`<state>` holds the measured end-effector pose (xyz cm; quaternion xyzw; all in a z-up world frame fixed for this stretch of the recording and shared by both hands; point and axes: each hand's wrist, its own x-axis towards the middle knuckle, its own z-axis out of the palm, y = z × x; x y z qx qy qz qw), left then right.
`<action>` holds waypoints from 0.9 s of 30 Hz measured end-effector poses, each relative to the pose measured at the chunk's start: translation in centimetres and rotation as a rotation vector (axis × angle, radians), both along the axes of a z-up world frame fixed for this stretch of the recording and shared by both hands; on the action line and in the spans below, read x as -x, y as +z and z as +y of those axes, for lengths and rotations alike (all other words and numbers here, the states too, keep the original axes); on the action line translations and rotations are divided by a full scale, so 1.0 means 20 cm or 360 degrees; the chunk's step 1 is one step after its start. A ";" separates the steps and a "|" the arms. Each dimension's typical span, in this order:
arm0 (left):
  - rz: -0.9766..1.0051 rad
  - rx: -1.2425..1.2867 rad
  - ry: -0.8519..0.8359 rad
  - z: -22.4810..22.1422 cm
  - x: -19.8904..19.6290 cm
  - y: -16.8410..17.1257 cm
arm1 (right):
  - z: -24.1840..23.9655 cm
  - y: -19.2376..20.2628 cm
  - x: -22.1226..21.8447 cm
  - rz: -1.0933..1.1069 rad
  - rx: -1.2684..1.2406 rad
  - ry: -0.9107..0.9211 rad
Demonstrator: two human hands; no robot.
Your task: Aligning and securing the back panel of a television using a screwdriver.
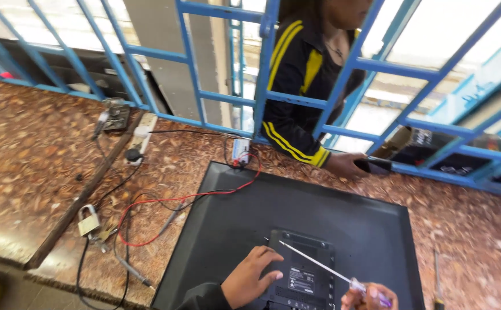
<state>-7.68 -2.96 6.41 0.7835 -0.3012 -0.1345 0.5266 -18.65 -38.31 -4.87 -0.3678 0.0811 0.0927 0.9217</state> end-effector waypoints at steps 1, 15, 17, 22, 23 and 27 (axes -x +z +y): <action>-0.0324 -0.0119 -0.0191 -0.01 0.01 -0.02 | 0.18 0.19 0.08 -0.0338 0.0770 -0.0931; -0.0897 -0.0555 -0.0448 -0.08 -0.02 -0.26 | 0.39 0.18 0.01 -0.0021 0.0591 -0.1673; -0.0898 -0.0553 -0.0470 -0.08 -0.01 -0.29 | 0.40 0.15 0.01 0.0040 0.0575 -0.1695; -0.0979 -0.0571 -0.0259 -0.09 -0.01 -0.39 | 0.43 0.14 -0.04 0.0002 0.0439 -0.1682; -0.0976 -0.0551 -0.0333 -0.08 0.01 -0.42 | 0.44 0.14 -0.04 0.0030 0.0446 -0.1752; -0.0692 -0.0444 0.0092 -0.05 0.11 -0.45 | 0.46 0.18 -0.09 0.0020 0.0301 -0.1642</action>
